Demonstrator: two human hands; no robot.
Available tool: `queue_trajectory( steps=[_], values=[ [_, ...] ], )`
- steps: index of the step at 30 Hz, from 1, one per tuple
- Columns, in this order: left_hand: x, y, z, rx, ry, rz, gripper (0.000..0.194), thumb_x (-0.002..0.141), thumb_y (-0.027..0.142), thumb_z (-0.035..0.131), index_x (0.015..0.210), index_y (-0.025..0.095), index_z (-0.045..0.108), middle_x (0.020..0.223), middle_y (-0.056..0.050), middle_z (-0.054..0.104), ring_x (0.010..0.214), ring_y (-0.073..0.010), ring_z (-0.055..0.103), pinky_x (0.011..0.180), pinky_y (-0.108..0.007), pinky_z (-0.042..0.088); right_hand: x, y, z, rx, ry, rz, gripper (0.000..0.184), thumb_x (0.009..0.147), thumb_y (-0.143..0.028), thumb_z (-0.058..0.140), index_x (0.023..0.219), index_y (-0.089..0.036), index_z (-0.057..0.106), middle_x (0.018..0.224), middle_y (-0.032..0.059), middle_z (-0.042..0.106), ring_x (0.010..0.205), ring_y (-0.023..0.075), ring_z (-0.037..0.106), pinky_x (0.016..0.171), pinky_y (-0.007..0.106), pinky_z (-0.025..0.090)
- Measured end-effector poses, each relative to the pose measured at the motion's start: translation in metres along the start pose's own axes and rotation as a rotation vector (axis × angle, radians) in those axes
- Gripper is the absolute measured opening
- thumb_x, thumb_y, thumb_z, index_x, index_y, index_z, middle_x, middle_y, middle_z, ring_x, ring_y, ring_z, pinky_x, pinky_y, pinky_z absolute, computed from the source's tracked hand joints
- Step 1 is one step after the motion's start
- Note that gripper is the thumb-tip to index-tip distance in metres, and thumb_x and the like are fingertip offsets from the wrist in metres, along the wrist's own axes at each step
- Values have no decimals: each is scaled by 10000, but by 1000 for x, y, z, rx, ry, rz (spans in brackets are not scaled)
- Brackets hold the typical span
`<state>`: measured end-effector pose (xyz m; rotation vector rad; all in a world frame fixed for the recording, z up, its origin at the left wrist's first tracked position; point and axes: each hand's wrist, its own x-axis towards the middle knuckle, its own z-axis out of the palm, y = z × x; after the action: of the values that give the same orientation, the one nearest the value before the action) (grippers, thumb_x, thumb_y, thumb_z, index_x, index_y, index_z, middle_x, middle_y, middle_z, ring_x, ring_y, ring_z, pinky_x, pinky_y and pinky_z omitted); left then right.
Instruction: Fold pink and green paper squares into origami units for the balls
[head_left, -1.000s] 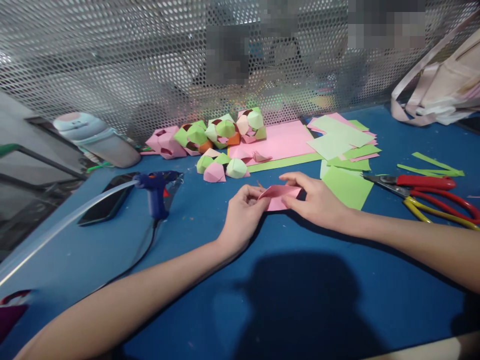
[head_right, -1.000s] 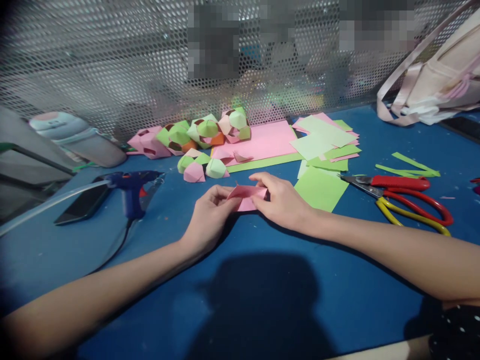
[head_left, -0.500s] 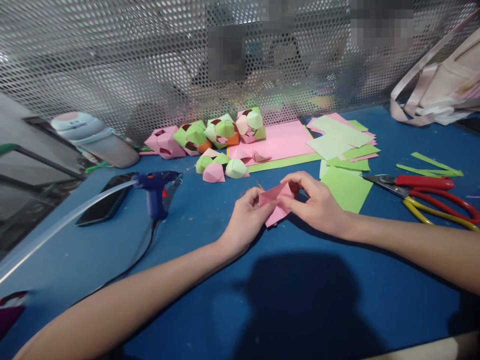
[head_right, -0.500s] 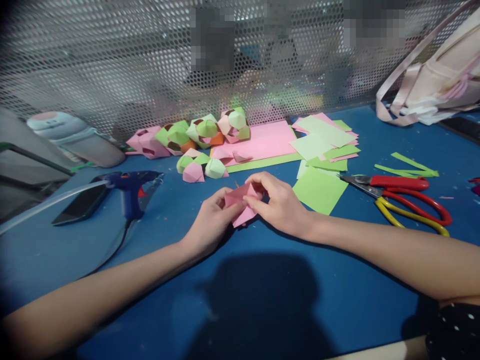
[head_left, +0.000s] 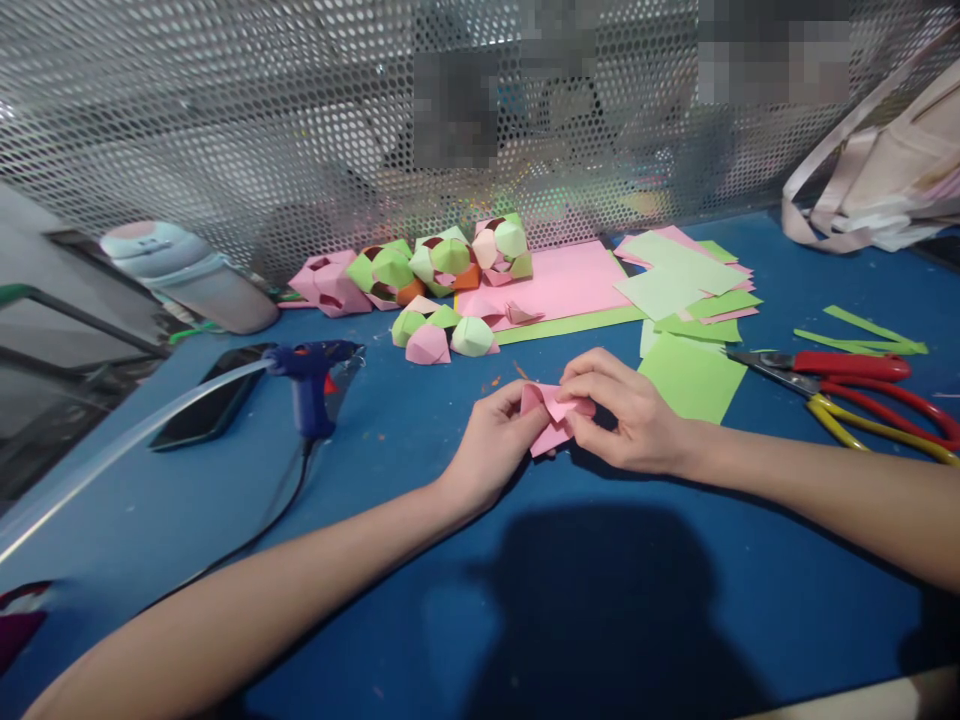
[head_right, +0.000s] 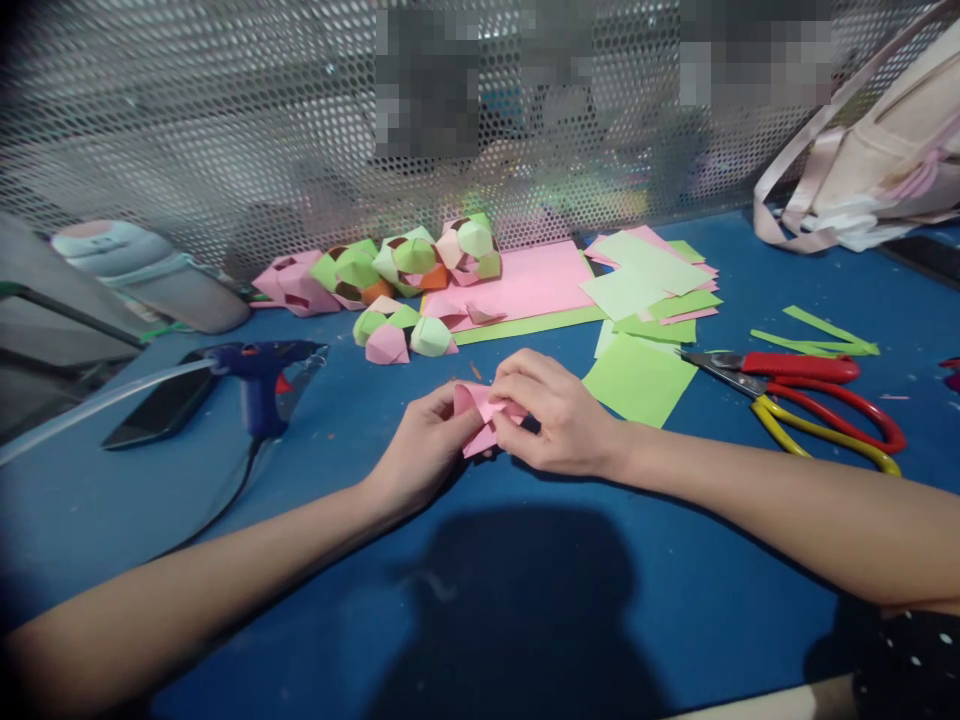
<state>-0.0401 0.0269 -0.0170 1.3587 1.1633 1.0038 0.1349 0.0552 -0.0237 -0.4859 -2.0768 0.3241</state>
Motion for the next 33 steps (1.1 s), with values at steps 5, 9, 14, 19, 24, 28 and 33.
queue_trajectory(
  steps=[5,9,14,19,24,28,33],
  values=[
    [1,-3,-1,39,46,17,90,796,233,600,782,148,627,630,17,582,546,-96,527,510,-207,412,2,-3,-1,62,13,165,56,891,-174,530,869,-169,581,894,57,561,850,151,544,771,311,474],
    [2,-3,-2,72,61,41,101,800,232,596,832,152,649,666,10,603,576,-102,537,539,-213,427,3,-5,1,56,2,315,99,871,-199,576,963,-172,602,888,36,582,786,132,538,721,284,462],
    [2,-2,-1,96,54,53,139,795,290,626,795,151,636,676,10,584,608,-109,529,567,-224,425,4,-8,2,76,-42,423,94,882,-184,553,873,-177,646,813,7,600,758,115,552,689,257,436],
    [1,0,-1,104,49,55,129,800,250,596,716,152,601,681,14,573,631,-110,522,594,-231,410,5,-8,2,108,-30,462,97,872,-152,545,847,-173,636,795,-3,601,739,106,555,681,243,435],
    [0,0,-1,92,42,42,119,797,201,566,689,152,577,686,15,578,662,-108,498,627,-236,398,4,-7,2,112,-16,467,90,866,-151,548,828,-170,627,781,-3,601,731,109,557,675,246,434],
    [0,1,0,96,64,49,89,771,166,576,798,153,660,704,24,567,672,-98,470,636,-224,382,4,-7,2,88,0,454,90,866,-163,550,819,-165,626,756,-5,599,709,108,551,664,249,431],
    [-2,4,1,91,64,58,158,777,192,599,903,154,687,759,6,610,704,-112,509,659,-231,411,3,-7,1,65,2,439,104,867,-169,550,803,-164,632,753,0,617,702,111,557,663,252,429]
  ],
)
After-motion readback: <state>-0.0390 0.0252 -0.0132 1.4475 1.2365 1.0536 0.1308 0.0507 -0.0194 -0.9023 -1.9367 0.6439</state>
